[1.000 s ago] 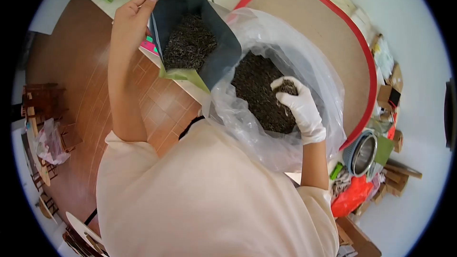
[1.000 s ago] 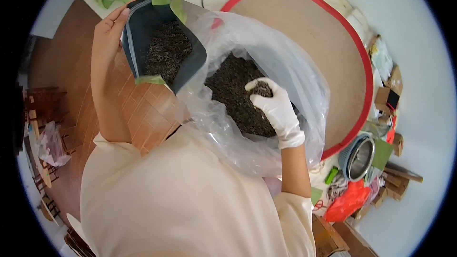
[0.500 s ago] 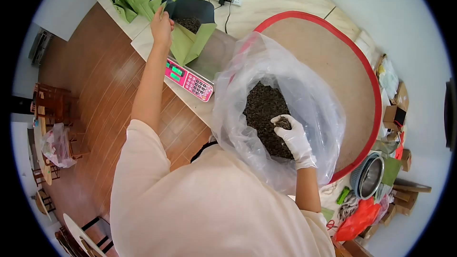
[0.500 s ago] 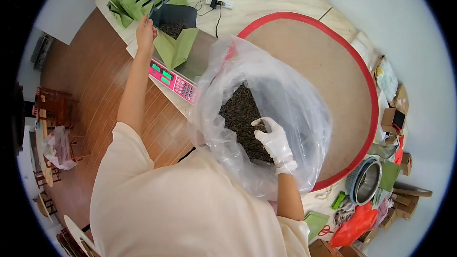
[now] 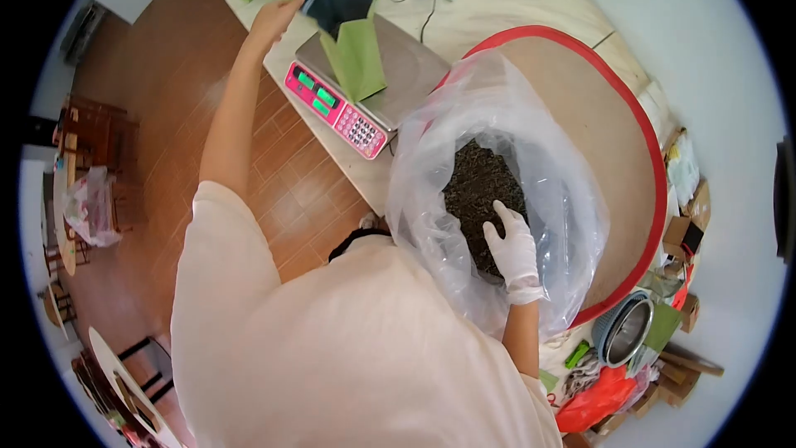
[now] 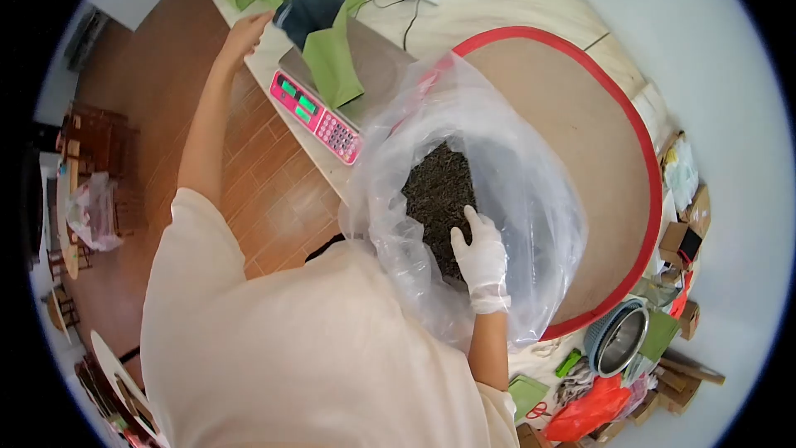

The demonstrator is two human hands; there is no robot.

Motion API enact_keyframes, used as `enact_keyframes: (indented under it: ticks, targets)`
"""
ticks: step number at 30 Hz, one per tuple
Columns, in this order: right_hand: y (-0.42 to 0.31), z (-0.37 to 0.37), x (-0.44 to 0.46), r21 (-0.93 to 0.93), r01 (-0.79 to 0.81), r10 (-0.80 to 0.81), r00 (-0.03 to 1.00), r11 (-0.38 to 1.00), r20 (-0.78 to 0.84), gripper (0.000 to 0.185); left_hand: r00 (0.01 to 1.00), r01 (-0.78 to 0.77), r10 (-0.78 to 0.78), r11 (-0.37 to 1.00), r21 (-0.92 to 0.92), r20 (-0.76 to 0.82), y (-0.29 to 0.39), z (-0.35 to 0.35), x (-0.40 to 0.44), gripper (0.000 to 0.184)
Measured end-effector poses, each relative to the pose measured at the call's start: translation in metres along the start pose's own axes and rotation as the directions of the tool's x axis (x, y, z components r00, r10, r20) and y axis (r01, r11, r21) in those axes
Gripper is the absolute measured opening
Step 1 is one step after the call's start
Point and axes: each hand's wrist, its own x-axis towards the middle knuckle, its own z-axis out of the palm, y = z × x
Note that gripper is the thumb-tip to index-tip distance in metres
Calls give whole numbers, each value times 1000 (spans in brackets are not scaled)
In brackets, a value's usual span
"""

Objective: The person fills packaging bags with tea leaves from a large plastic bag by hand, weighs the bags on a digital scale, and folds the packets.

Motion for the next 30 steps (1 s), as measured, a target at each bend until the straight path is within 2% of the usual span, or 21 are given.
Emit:
enact_keyframes:
  ticks: [3,5,6,8,9,12,15,18,19,20,21,22,23,24,25,26,27,28,30]
  targets:
    - [-7,-2,1,-51,-43,45,998,998,42,46,999,-25,25,1000,3,-37,6,3,-3,60]
    - [-4,0,0,-66,-40,44,998,997,54,46,986,-77,80,997,28,-149,6,10,0,61]
    - [0,2,-1,-84,-27,30,999,996,43,47,986,-70,74,997,29,-149,8,13,-2,61]
    - [3,3,-4,-102,-18,21,999,995,36,48,994,-84,87,996,37,-61,16,17,-6,62]
    - [2,1,-6,-113,-43,47,998,993,29,48,999,-22,19,998,63,43,18,18,-4,66]
    - [9,-2,-16,-186,-78,80,997,979,2,49,994,-40,32,996,79,101,4,33,18,60]
    - [11,-8,-29,-411,-245,242,968,878,-62,48,985,26,-53,986,162,166,-6,44,34,57]
    - [32,-3,-40,-400,-343,344,936,850,-73,47,980,-6,-27,986,167,197,-44,49,62,55]
    - [25,-2,-39,-398,-385,419,908,832,-3,47,993,-18,-7,977,211,114,-56,51,66,55]
    - [9,-3,-37,-313,-396,424,905,863,22,47,979,-59,32,989,133,200,-76,46,81,55]
    - [6,2,-35,-295,-369,409,908,881,86,47,993,-9,-9,988,154,117,-87,50,88,51]
    - [-3,8,-31,-329,-389,444,889,860,110,48,962,-34,3,993,111,274,-33,41,44,42]
    - [-3,18,-28,-316,-425,470,879,848,80,51,975,1,-2,1000,2,220,-22,43,25,33]
    - [-12,17,-23,-253,-453,487,869,855,90,52,957,-13,3,999,35,291,-13,37,17,31]
    - [-11,20,-17,-230,-464,499,857,856,127,55,924,-107,53,987,123,379,-12,36,16,29]
    - [-10,24,-13,-171,-455,480,864,874,150,60,926,-109,41,981,161,375,-16,41,14,26]
    - [-4,36,-10,-134,-437,454,878,889,150,67,942,-79,36,990,116,334,-24,46,16,22]
    - [-5,39,-10,-40,-398,400,906,917,140,71,936,-87,43,990,110,348,-31,49,19,22]
    - [6,38,-2,309,-405,384,914,861,129,77,957,-27,53,995,-93,285,-42,48,24,25]
